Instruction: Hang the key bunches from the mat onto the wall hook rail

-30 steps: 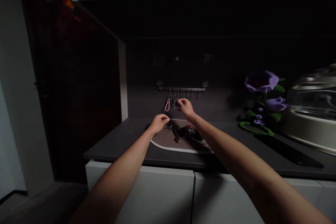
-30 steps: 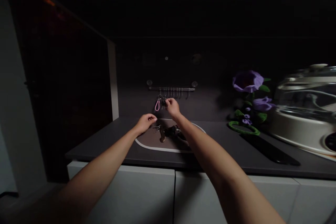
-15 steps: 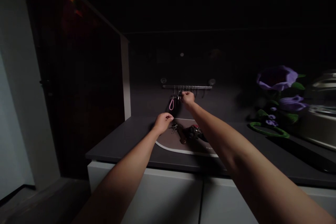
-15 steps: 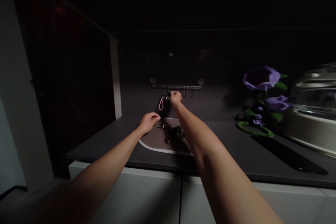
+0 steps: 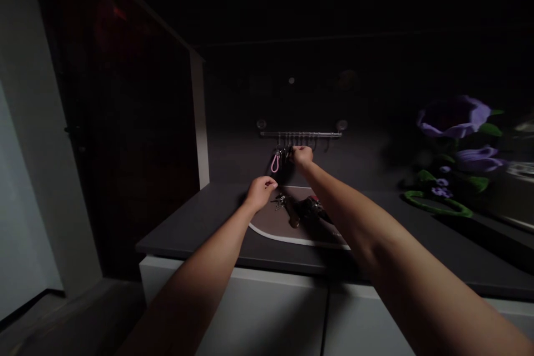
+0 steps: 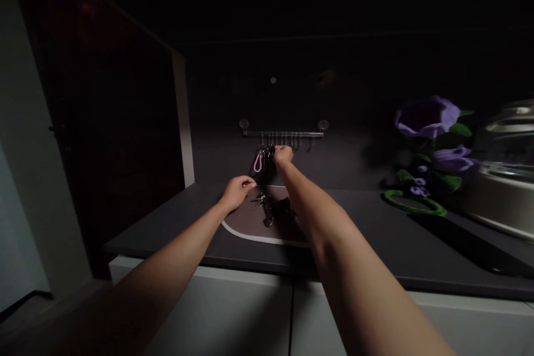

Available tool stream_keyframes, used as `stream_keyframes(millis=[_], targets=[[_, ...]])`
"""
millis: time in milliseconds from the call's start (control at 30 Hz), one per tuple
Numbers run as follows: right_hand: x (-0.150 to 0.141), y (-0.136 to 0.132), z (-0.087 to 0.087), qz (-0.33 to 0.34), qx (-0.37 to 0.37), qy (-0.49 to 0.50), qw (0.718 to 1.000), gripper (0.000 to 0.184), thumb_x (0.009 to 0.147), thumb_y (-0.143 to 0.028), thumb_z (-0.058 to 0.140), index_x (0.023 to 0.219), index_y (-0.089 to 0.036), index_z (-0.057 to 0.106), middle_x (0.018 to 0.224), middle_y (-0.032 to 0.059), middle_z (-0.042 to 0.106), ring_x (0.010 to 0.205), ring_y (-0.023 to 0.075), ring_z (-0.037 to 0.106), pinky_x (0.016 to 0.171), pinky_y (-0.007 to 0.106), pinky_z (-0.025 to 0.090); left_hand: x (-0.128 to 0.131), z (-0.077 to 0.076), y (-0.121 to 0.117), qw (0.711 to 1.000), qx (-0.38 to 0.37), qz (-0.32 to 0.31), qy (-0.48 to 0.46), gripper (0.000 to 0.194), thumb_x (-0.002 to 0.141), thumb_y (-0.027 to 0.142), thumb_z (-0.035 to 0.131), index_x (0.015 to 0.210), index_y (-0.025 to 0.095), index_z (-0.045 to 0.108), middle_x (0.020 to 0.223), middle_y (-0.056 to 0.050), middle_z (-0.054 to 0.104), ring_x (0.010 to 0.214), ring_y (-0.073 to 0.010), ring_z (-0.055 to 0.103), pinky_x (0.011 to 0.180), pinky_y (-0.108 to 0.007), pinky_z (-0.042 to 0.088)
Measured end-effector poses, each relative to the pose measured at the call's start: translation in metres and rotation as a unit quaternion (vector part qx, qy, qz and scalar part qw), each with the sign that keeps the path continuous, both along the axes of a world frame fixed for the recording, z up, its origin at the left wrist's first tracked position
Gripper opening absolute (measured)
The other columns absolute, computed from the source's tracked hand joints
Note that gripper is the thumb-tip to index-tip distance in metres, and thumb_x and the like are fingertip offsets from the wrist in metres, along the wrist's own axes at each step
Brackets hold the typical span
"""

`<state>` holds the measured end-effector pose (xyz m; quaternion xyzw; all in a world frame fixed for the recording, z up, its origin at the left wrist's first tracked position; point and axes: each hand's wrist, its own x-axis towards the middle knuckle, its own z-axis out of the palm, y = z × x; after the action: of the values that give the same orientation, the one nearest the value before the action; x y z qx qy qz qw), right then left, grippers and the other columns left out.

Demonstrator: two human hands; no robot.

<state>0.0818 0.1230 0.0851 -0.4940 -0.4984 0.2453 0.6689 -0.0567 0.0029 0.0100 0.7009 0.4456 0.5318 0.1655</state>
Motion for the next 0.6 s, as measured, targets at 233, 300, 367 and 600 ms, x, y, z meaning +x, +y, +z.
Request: stream_keyframes(millis=[233,300,367,600], targets=[[0.001,-0.011,-0.004,0.049,-0.014,0.054,0.997,0.010,0.074,-0.020,0.050,0.077,-0.014,0.057,0.063,0.0002,0.054,0.049,0.0073,0.052,0.049,0.022,0.049,-0.001,-0.001,0.003,1.000,0.001,0.003,-0.004,0.009,0.070,0.019,0.054,0.068,0.015,0.062,0.060,-0.001,0.058,0.062,-0.0129,0.053,0.062,-0.024,0.040],[0.001,-0.012,-0.004,0.056,-0.009,0.058,0.997,0.008,0.074,-0.020,0.051,0.076,-0.014,0.056,0.064,0.0002,0.055,0.049,0.0073,0.052,0.049,0.023,0.050,-0.002,-0.002,0.004,1.000,0.001,0.003,-0.003,0.009,0.070,0.019,0.054,0.068,0.015,0.062,0.060,-0.001,0.058,0.062,-0.0129,0.053,0.062,-0.025,0.040],[0.001,-0.014,-0.004,0.058,-0.008,0.052,0.997,0.007,0.074,-0.020,0.050,0.075,-0.015,0.055,0.065,0.0002,0.054,0.050,0.0073,0.051,0.049,0.022,0.050,-0.003,-0.003,0.005,1.000,0.000,0.002,-0.003,0.009,0.071,0.020,0.054,0.069,0.015,0.062,0.061,-0.001,0.058,0.061,-0.0129,0.053,0.062,-0.025,0.040],[0.005,-0.020,-0.004,0.107,-0.013,0.040,0.993,0.008,0.077,-0.017,0.046,0.075,-0.015,0.053,0.062,-0.0016,0.051,0.051,0.0065,0.049,0.052,0.022,0.049,-0.003,0.000,0.002,1.000,-0.008,0.017,-0.004,0.009,0.070,0.019,0.055,0.068,0.014,0.061,0.061,0.000,0.058,0.059,-0.0119,0.051,0.060,-0.024,0.039]])
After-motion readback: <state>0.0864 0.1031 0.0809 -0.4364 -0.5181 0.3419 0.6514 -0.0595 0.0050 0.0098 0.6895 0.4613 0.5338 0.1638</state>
